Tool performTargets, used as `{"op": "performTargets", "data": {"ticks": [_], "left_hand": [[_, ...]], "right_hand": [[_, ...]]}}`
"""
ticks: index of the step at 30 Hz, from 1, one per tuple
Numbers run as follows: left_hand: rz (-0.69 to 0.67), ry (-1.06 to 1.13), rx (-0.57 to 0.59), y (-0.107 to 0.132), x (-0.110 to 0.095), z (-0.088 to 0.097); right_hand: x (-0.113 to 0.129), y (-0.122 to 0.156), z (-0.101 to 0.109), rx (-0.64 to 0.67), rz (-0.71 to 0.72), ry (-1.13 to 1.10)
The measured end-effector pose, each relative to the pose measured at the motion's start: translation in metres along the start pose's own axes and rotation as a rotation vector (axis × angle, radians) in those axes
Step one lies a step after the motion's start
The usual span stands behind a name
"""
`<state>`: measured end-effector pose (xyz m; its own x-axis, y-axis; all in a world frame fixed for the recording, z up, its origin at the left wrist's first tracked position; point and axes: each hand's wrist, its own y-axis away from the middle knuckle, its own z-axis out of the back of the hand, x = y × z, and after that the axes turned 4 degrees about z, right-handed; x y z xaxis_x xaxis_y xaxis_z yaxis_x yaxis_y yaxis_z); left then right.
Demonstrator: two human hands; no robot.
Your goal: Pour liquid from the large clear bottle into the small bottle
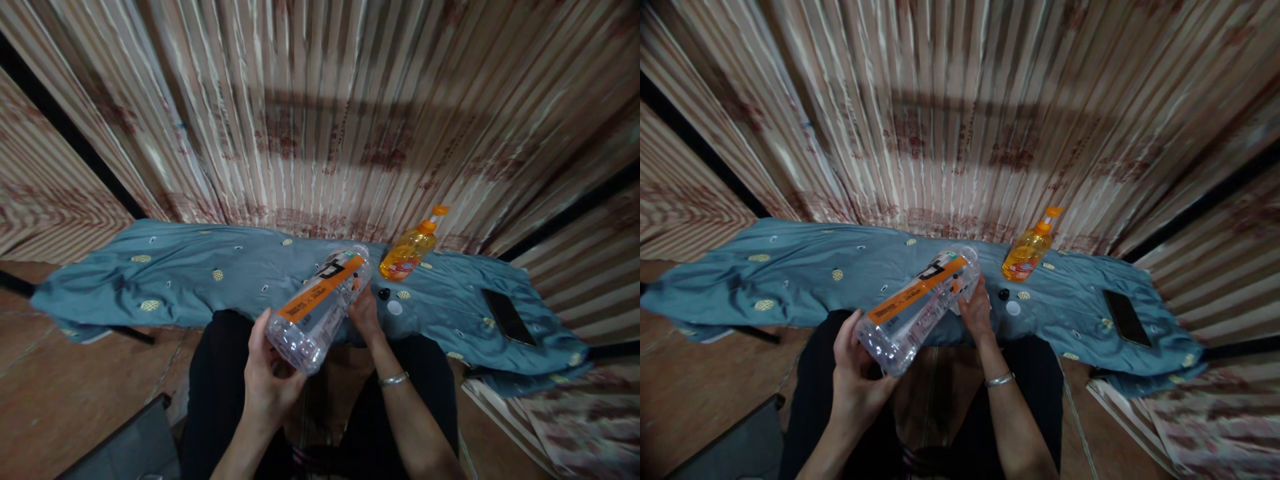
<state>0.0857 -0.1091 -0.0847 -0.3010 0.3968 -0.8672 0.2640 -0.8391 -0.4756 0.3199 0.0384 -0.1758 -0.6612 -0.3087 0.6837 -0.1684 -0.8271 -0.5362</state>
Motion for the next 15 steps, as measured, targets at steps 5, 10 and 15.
{"op": "performTargets", "data": {"ticks": [5,10,15], "left_hand": [[-0.035,-0.001,-0.019,-0.0008,0.0002,-0.0024],[-0.014,-0.002,0.02,0.0003,0.0028,-0.0036],[0.047,0.0,0.05,0.0019,-0.0016,-0.0013]], "right_hand": [[0.0056,-0.0014,0.0028,0.006,-0.067,-0.032],[0.0021,-0.0012,0.0048,0.033,-0.07,-0.003],[0.0012,-0.0019,0.0059,0.047,-0.074,0.012]]}}
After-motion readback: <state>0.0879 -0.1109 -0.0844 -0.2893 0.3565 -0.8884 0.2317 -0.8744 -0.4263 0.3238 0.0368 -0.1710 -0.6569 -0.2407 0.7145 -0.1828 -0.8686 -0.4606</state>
